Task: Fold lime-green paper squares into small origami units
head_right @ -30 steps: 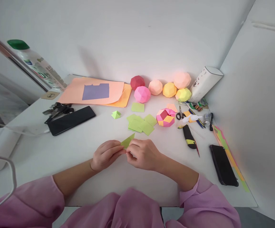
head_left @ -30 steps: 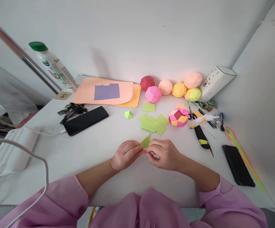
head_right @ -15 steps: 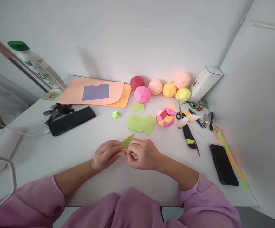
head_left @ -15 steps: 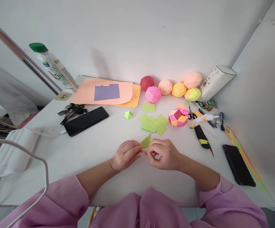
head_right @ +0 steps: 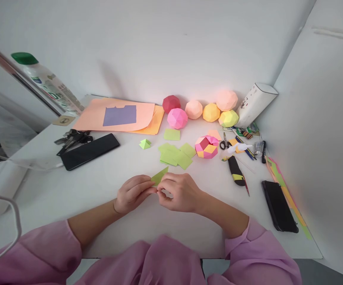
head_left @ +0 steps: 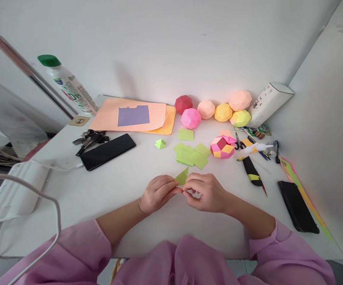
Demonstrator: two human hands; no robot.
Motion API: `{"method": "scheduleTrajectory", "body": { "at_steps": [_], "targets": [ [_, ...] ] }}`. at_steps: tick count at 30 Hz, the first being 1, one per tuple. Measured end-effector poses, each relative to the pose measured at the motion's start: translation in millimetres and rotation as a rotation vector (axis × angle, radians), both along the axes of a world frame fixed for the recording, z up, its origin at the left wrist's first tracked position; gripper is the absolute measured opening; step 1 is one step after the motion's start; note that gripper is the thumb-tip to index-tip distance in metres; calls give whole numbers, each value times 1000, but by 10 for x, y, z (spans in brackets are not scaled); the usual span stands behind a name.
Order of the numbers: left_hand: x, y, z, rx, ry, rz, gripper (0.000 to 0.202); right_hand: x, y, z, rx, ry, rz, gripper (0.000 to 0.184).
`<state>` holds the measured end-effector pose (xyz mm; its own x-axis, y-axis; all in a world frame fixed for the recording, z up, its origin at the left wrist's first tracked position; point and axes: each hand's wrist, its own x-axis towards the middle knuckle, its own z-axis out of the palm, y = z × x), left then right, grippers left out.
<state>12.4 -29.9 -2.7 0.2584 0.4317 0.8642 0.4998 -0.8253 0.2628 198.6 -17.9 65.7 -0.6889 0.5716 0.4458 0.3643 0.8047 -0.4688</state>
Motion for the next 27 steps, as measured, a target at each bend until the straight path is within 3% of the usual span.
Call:
{"method": "scheduleTrajectory", "body": {
  "at_steps": [11,27],
  "targets": [
    [-7,-3,-23,-9,40,-23,14,-7,-9,-80,89,-22,-11,15],
    [-17,7,-9,-10,45,-60,16,10,9,4,-13,-14,40,9]
  ]
}}
